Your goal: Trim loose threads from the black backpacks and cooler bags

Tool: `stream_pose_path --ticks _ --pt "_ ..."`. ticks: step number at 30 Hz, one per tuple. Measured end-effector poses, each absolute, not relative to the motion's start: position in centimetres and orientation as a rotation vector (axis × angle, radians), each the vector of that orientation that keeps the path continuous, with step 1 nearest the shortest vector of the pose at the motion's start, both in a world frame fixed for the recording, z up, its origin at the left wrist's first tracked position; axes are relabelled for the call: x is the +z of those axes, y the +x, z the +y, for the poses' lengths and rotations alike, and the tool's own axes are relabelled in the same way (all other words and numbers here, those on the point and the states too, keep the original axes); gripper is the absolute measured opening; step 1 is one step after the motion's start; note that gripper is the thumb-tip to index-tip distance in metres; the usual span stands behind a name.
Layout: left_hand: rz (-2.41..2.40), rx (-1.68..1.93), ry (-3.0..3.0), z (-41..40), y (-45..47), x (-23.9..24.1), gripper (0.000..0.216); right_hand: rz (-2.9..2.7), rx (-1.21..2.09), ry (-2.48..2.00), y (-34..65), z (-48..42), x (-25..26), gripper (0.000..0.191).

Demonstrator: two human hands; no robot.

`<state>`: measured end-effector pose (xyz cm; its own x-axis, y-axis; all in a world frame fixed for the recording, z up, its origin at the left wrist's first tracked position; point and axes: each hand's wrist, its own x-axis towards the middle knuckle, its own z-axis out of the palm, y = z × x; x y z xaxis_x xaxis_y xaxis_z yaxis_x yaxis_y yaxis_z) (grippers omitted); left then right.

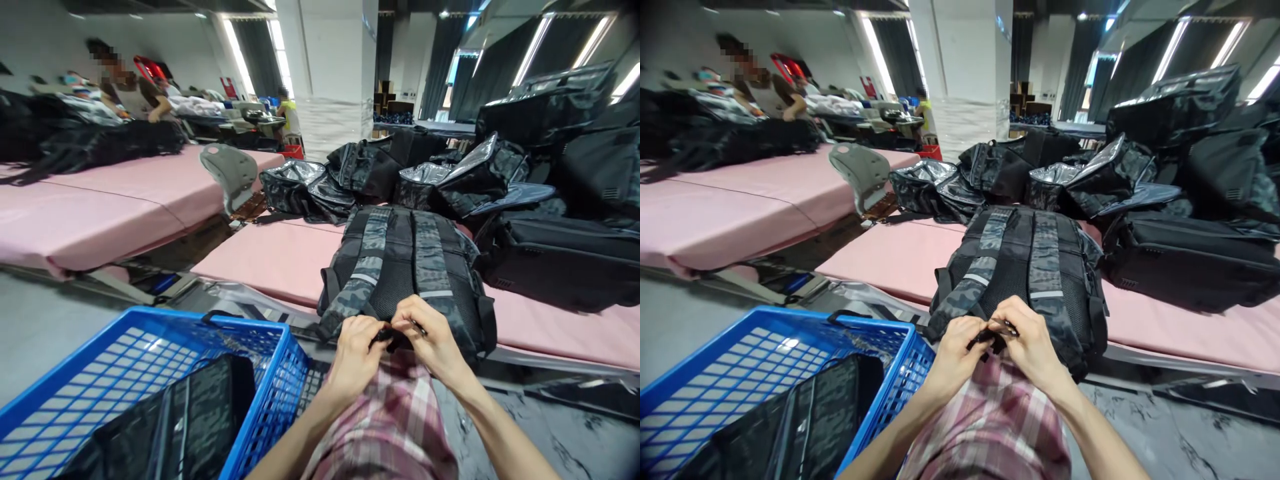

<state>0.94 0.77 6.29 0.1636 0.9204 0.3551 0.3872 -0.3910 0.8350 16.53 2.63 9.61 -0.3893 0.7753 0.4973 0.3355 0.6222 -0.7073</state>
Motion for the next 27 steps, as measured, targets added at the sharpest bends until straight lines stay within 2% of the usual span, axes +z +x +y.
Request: stream_pose_path --ticks 7,11,15,16,18,21,27 --pt "1.231 1.238 1.649 1.1 0.4 6.8 0.024 -1.892 0.719 -0.912 16.6 3.0 9.3 0.016" --pt "1.21 1.283 1.61 0.8 0.3 7.4 0.04 -1.725 0.875 -1.004 16.5 3.9 9.7 0.017" --pt "1.232 1.319 1.521 1.1 1.3 8.1 0.009 -1.673 1.004 -1.077 16.4 4.6 9.6 0.019" --pt "1.217 1.294 1.42 1.3 1.6 8.2 0.01 -1.678 0.982 -1.119 16.6 4.7 9.5 0.018" --pt "1.15 1.243 1.149 1.7 2.0 8.1 0.017 -1.7 0.813 -1.258 17.1 4.6 9.2 0.014" --pt "1.045 1.232 0.893 2.1 2.0 7.8 0.024 -1.75 0.43 -1.416 18.0 3.8 8.4 0.031" --pt "1.029 1.266 0.941 2.0 2.0 7.7 0.021 -1.939 0.037 -1.196 17.9 2.4 7.3 0.016"
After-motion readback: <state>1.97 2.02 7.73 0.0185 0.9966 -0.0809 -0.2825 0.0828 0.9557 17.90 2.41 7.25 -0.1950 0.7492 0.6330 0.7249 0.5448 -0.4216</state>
